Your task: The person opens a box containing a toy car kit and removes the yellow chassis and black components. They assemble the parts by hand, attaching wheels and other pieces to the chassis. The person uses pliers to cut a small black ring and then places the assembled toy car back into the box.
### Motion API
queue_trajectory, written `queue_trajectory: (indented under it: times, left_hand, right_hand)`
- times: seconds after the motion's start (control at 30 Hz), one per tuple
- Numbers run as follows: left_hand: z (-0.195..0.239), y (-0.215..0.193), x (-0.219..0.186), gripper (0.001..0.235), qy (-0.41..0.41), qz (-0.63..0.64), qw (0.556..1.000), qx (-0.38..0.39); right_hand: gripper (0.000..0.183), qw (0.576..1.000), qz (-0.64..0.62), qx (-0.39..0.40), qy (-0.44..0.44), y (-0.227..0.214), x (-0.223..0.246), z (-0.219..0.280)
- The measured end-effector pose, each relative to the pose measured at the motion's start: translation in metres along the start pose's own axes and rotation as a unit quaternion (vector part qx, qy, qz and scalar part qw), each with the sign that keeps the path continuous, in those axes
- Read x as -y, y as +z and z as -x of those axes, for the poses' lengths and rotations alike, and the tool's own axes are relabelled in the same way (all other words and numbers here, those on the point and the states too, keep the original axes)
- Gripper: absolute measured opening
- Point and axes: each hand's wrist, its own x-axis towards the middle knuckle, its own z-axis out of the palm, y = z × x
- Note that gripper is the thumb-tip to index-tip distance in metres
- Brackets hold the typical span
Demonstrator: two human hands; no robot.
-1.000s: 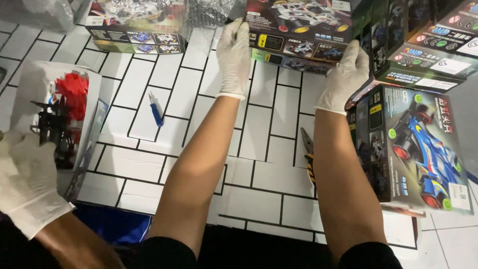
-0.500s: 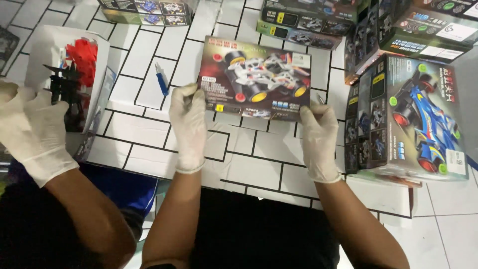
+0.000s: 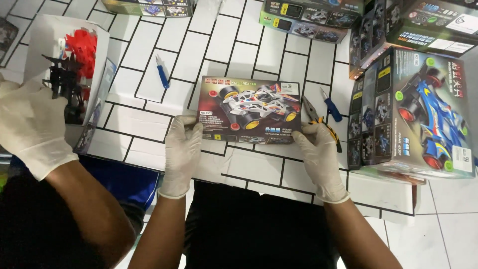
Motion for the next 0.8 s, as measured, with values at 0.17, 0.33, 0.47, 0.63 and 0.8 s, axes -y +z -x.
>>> queue_trajectory:
  times: [0.17,0.33,0.47,0.63,0.8]
  left_hand:
    - [0.0,-0.002,-0.02,0.026,-0.034,-0.151,0.988,-0.002]
    - [-0.033,-0.002,0.009,0.046,-0.012,-0.231,0.973,0.021]
    - [-0.031,0.011,0.009,0.042,0.031,-0.316,0.947,0.055]
    - [-0.031,0.018,0.008,0.043,-0.043,-0.263,0.963,0.03]
    - [-0.035,0.015,0.0,0.04,-0.047,-0.278,0.96,0.011]
  right_hand:
    - [0.041,0.992,0.122,0.029,-0.001,-0.006,0.025,0.011]
    - [0.048,0.968,0.218,0.027,-0.123,-0.001,0.021,-0.012]
    - [0.048,0.962,0.231,0.033,-0.144,0.009,0.023,-0.02]
    - [0.031,0.978,0.176,0.011,-0.109,0.011,0.009,-0.023]
    - [0.021,0.982,0.156,0.003,-0.105,0.01,0.014,-0.018]
